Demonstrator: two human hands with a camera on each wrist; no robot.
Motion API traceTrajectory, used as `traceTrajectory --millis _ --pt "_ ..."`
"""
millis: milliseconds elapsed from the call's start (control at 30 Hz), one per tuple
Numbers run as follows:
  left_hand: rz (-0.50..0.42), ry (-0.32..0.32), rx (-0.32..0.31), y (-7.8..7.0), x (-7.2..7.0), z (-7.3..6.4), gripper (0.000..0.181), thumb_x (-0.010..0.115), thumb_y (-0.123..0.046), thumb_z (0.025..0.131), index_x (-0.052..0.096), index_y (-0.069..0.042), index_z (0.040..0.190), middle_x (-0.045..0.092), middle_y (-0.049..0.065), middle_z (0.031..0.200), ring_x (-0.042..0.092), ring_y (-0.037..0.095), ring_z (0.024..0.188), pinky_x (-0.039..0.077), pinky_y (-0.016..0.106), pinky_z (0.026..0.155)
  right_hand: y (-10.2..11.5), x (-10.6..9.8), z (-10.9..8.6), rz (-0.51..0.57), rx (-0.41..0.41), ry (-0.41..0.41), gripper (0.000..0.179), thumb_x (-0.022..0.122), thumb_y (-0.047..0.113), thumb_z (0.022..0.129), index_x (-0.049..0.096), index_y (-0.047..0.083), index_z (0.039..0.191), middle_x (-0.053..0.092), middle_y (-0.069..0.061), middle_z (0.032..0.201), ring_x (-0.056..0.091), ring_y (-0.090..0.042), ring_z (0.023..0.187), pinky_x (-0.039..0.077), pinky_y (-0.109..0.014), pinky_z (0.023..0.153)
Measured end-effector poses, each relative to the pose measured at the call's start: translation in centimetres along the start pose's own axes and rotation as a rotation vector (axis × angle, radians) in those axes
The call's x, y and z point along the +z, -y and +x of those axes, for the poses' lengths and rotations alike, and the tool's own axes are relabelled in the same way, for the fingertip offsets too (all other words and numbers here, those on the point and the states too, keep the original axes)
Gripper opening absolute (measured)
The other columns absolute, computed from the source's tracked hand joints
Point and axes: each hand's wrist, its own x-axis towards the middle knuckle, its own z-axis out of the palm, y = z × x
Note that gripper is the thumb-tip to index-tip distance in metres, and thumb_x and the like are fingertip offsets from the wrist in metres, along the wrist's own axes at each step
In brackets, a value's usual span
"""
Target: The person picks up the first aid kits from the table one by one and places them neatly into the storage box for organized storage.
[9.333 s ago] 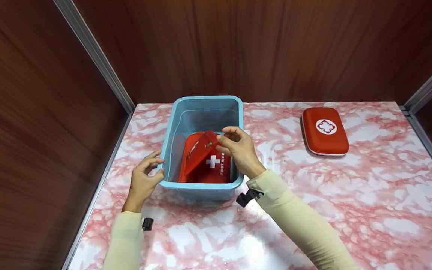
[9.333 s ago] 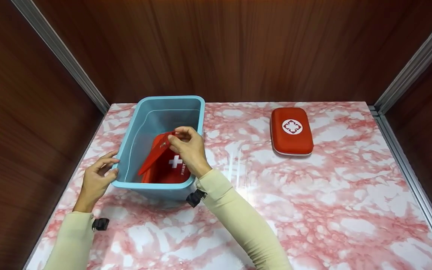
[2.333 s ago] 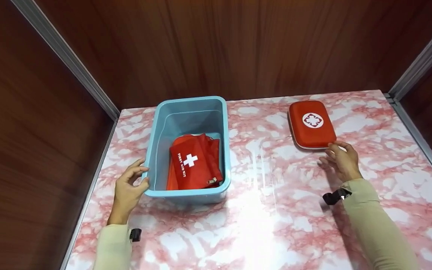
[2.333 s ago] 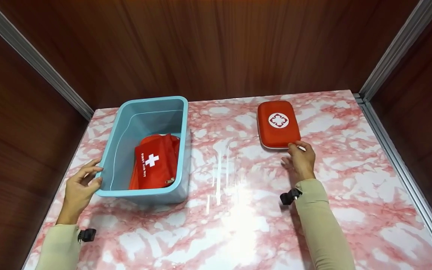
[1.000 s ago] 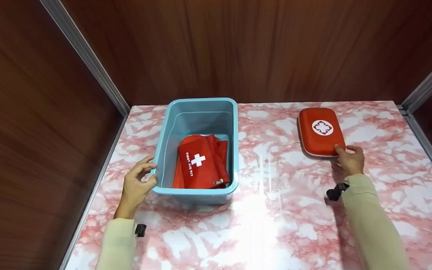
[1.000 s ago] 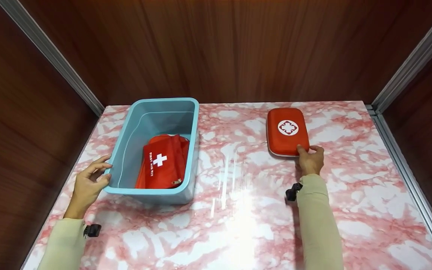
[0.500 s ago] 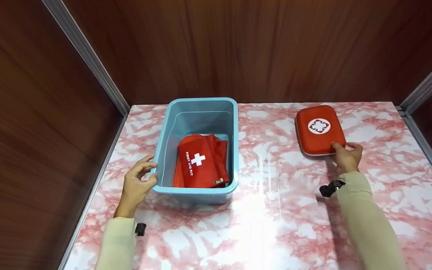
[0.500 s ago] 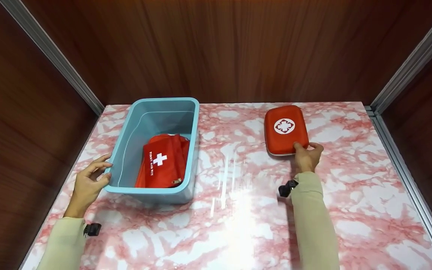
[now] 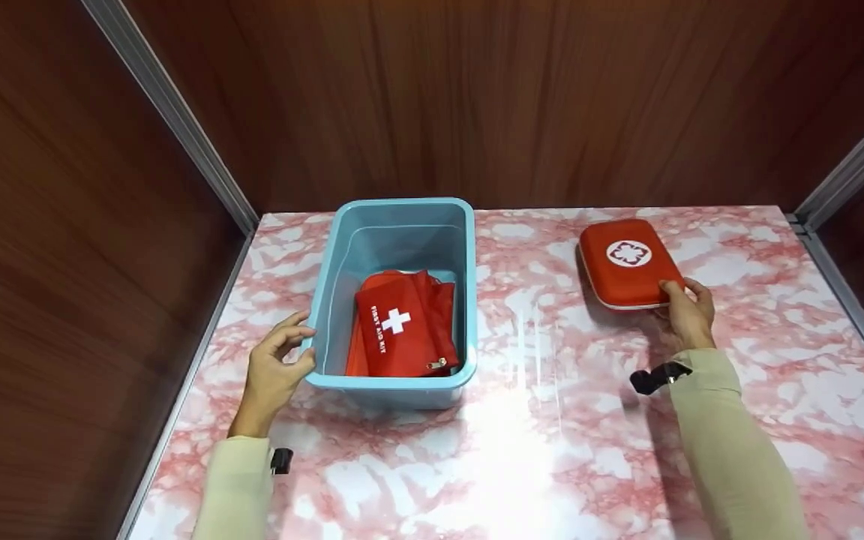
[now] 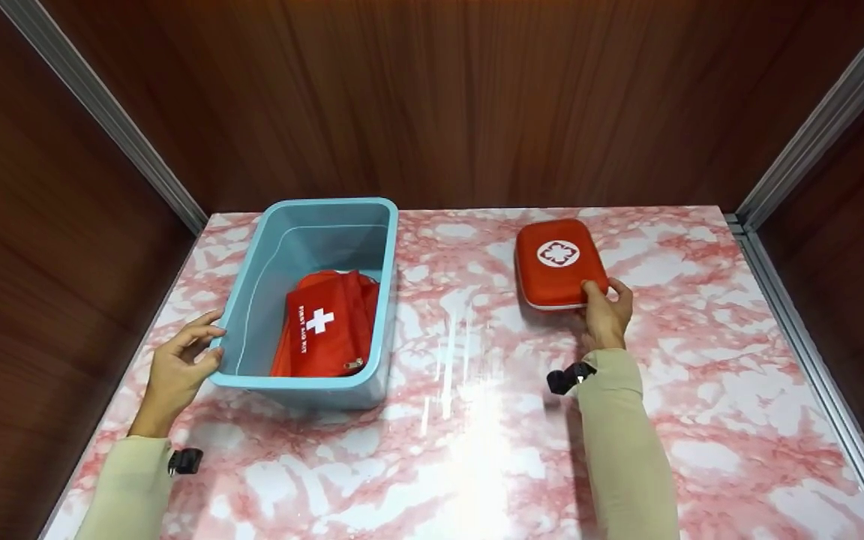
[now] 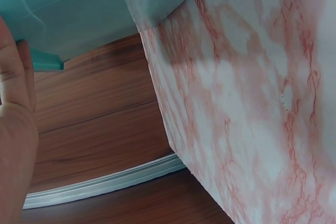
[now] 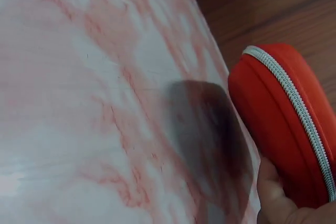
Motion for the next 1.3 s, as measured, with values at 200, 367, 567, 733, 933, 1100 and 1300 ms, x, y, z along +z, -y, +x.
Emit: traceTrajectory --millis 200,367,567,733,933,1100,1300 --pt "0.000 0.001 0.004 0.0 0.0 -0.1 0.024 0.059 0.024 0.078 0.062 0.021 0.102 0.053 0.036 0.133 0.064 0.006 0.102 0.045 0.022 0.094 0.3 0.3 -1.1 0.092 -0.007 0.095 0.045 0.067 0.016 0.091 0.043 0.018 0.129 0.054 -0.001 0.099 0.060 -0.008 0.067 0.055 -0.022 0.061" --pt "0.006 -0.003 0.004 0.3 -0.1 0.0 0.024 0.059 0.024 0.078 0.063 0.020 0.101 0.054 0.034 0.133 0.064 0.006 0.102 0.045 0.024 0.094 1.0 1.2 -2.4 0.371 0.002 0.257 0.039 0.067 0.005 0.092 0.039 0.018 0.115 0.058 -0.006 0.089 0.065 -0.018 0.063 0.058 -0.034 0.060" --pt "0.014 -0.011 0.027 2.8 -0.5 0.3 0.026 0.059 0.026 0.077 0.064 0.018 0.102 0.054 0.033 0.134 0.063 0.006 0.103 0.044 0.021 0.093 1.7 2.3 -4.7 0.433 0.002 0.380 0.039 0.068 0.005 0.093 0.039 0.017 0.116 0.054 -0.008 0.103 0.065 -0.021 0.072 0.059 -0.036 0.066" --pt "0.017 -0.014 0.034 3.3 -0.5 0.3 0.026 0.061 0.024 0.077 0.066 0.014 0.101 0.056 0.029 0.133 0.063 0.007 0.104 0.044 0.021 0.093 2.1 3.3 -6.4 0.450 -0.025 0.471 0.038 0.065 0.006 0.094 0.036 0.015 0.118 0.041 -0.010 0.120 0.064 -0.023 0.085 0.059 -0.039 0.074" --pt "0.011 -0.009 0.033 3.2 -0.6 0.3 0.025 0.061 0.021 0.078 0.067 0.013 0.101 0.057 0.029 0.132 0.064 0.008 0.104 0.045 0.022 0.094 2.6 4.9 -8.2 0.438 -0.071 0.533 0.032 0.063 0.005 0.096 0.039 0.012 0.116 0.043 -0.010 0.121 0.066 -0.023 0.085 0.059 -0.039 0.074" --pt "0.004 -0.003 0.033 3.0 -0.6 0.3 0.026 0.061 0.023 0.078 0.067 0.013 0.101 0.056 0.029 0.133 0.064 0.008 0.103 0.045 0.021 0.094 3.1 6.1 -9.6 0.431 -0.086 0.576 0.031 0.061 0.006 0.097 0.040 0.012 0.118 0.047 -0.010 0.118 0.066 -0.022 0.085 0.059 -0.037 0.073" --pt "-0.002 -0.010 0.031 3.0 -0.5 0.2 0.025 0.062 0.023 0.078 0.066 0.014 0.101 0.056 0.030 0.133 0.064 0.008 0.102 0.045 0.021 0.094 3.5 7.6 -11.1 0.407 -0.092 0.608 0.029 0.062 0.007 0.097 0.042 0.013 0.118 0.050 -0.010 0.117 0.064 -0.023 0.085 0.058 -0.038 0.076"
